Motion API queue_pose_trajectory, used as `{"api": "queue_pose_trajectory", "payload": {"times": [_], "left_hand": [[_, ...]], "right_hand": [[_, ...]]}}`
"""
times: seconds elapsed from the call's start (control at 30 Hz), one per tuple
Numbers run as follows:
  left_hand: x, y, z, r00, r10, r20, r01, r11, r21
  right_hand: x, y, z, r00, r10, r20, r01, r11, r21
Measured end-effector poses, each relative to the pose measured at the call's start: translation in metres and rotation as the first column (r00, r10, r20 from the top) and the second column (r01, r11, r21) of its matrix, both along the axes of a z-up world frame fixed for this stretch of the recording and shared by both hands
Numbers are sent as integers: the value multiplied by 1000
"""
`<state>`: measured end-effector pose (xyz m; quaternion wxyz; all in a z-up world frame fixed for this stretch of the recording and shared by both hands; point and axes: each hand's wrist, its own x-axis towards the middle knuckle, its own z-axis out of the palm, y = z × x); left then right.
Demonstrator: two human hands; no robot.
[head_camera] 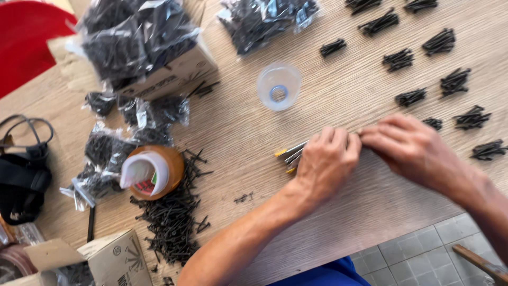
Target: The person sorts black screws from a large pile on a wooden table into smaller, evenly spaced groups. They repeatedly pick up small handfuls of screws and place them in neat rows across the table surface.
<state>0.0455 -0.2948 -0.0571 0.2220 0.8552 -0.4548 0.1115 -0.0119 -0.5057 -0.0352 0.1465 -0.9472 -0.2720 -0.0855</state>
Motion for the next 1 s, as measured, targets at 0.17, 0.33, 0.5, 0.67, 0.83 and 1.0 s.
{"api": "queue_pose_trajectory", "payload": {"times": [0.17, 0.33, 0.5, 0.67, 0.83, 1.0], "left_hand": [[54, -41, -6, 985, 136, 105, -141, 989, 41], [86, -54, -11, 960, 261, 103, -266, 963, 34], [91, -48, -11, 963, 269, 13, -269, 961, 59], [91, -47, -24, 959, 283, 1, -282, 953, 112], [89, -47, -23, 954, 296, -46, -290, 951, 106], [67, -30, 21, 964, 172, -202, -178, 984, -10]], "right_hand": [[73, -42, -2, 1000, -17, -12, 16, 997, -75], [122, -54, -9, 993, -5, 117, 15, 997, -82], [129, -55, -14, 997, 55, 57, -54, 998, -16], [129, -53, -10, 999, 49, 15, -48, 999, -5], [125, -53, -2, 998, 48, -28, -49, 999, -8], [108, -40, 31, 999, 4, 36, -3, 1000, -14]]}}
